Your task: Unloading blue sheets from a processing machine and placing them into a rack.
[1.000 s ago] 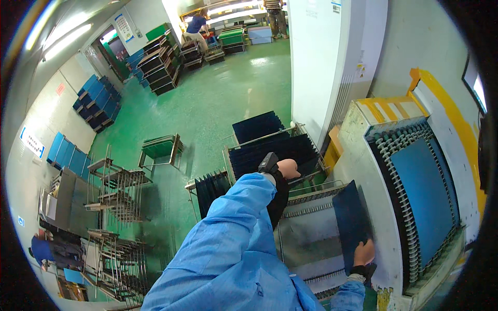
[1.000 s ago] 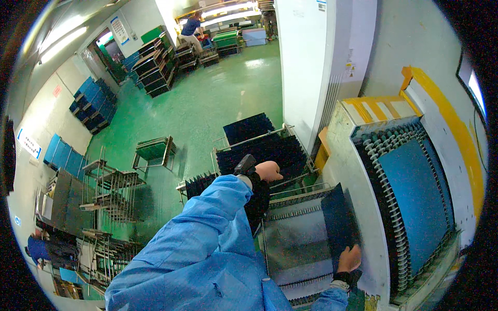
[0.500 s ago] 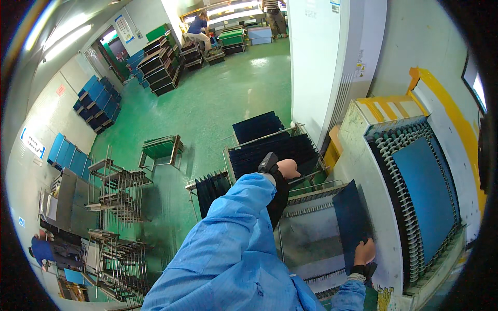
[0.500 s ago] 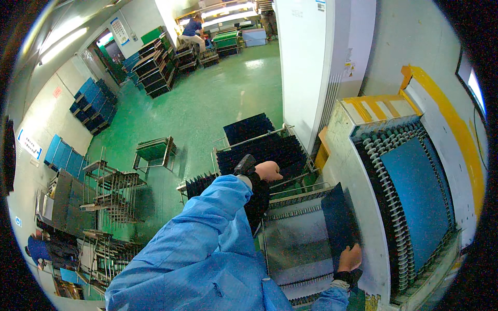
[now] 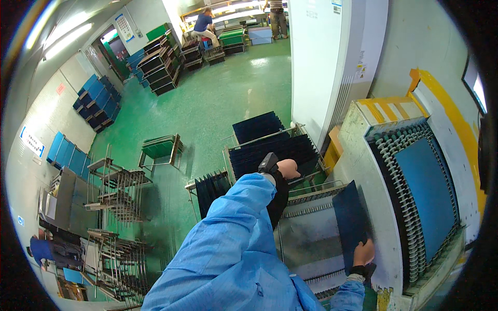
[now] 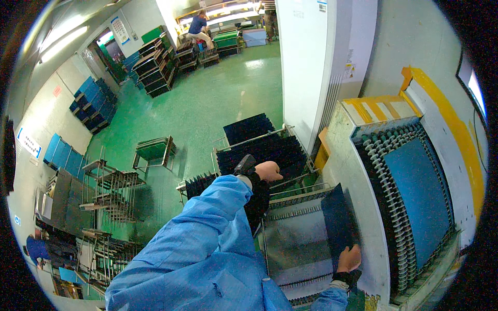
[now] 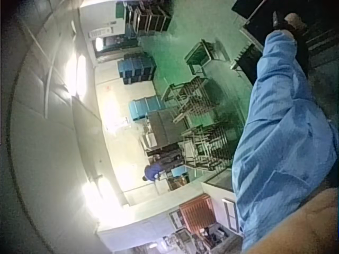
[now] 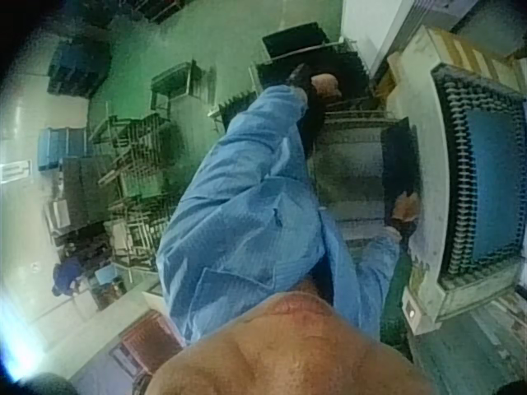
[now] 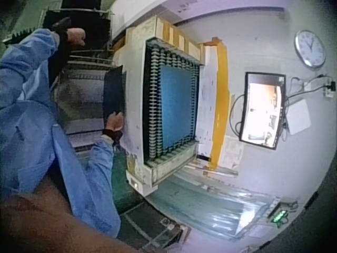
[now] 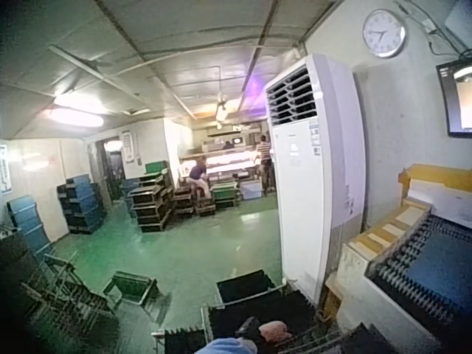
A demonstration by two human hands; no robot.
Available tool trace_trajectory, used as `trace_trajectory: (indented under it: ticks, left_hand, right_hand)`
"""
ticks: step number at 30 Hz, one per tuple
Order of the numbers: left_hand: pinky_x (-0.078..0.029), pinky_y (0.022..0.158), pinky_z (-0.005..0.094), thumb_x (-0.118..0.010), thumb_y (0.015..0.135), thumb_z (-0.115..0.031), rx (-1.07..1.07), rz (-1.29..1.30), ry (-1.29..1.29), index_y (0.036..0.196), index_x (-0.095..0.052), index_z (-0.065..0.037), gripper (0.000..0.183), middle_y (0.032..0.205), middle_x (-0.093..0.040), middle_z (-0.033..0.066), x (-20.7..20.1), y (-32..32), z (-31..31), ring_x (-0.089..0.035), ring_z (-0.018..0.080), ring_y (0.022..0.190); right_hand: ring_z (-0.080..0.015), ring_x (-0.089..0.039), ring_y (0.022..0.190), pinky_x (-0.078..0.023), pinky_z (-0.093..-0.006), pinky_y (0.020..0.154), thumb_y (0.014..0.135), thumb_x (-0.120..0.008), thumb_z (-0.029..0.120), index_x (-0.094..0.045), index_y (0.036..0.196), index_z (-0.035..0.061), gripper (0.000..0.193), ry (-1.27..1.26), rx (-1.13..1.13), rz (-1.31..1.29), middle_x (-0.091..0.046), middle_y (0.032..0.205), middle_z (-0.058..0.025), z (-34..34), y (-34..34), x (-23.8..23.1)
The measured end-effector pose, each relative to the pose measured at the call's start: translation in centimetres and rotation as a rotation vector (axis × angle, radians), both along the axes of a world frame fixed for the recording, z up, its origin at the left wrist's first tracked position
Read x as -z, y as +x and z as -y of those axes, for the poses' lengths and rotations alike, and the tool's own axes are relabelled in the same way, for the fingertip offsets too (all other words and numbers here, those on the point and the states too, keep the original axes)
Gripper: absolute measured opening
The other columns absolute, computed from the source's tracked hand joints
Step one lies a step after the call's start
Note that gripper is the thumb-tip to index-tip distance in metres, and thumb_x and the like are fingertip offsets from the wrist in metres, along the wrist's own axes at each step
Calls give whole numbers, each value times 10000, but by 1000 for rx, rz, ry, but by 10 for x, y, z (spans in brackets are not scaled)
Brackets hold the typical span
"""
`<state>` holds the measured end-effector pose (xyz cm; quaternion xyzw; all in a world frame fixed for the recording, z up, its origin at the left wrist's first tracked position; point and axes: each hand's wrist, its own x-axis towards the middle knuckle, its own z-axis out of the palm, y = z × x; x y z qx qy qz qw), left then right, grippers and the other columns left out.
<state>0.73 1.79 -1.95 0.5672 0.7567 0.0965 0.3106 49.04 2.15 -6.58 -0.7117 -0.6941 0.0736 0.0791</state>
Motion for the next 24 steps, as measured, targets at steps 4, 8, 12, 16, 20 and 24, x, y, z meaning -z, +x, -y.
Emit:
trace_trajectory:
  ticks: [4, 8, 12, 16, 20, 24]
  left_hand:
    - [-490, 604, 407, -633, 765, -364, 13, 9, 9, 704, -661, 15, 385, 640, -626, 148, -2, -1, 1, -629, 288, 633]
    - [-479, 579, 407, -620, 795, -371, 24, -20, -6, 736, -650, 24, 400, 627, -620, 146, 4, -1, 0, -625, 274, 602]
    - [-479, 580, 409, -615, 794, -369, 31, -22, 8, 739, -654, 21, 396, 633, -622, 152, 4, -1, -1, -624, 278, 602]
    - [-476, 575, 411, -613, 789, -360, 20, -18, 9, 731, -648, 27, 392, 632, -620, 154, 2, 0, -1, -619, 282, 596]
    - [-472, 568, 414, -614, 787, -357, 12, 24, -23, 731, -645, 32, 394, 634, -620, 151, -6, 1, 0, -613, 281, 588]
    - [-472, 572, 415, -612, 788, -360, 5, -13, 3, 735, -646, 31, 396, 637, -620, 149, -3, 2, 0, -614, 278, 595]
  right_hand:
    - [-375, -608, 919, -474, -447, 774, 744, -678, 154, -612, 1021, 2, 323, -7, 3, 22, -640, 975, -201, 0, 0, -1]
    - [-378, -605, 938, -474, -442, 786, 743, -681, 151, -611, 1034, 1, 334, -25, 15, 15, -637, 997, -209, 0, 0, -1]
    - [-376, -606, 939, -473, -443, 790, 743, -680, 148, -611, 1038, 2, 337, -7, 4, 3, -638, 995, -207, 0, 1, 2]
    - [-377, -606, 941, -474, -444, 791, 744, -679, 145, -610, 1046, 1, 342, -29, 5, 14, -637, 997, -208, 1, -1, -2]
    - [-378, -607, 935, -475, -447, 786, 747, -676, 143, -609, 1039, 5, 330, -18, 14, -6, -638, 995, -204, 3, -4, -6]
    - [-374, -609, 933, -476, -448, 785, 750, -675, 148, -609, 1034, 10, 323, -30, 3, 0, -640, 996, -196, 1, -1, -2]
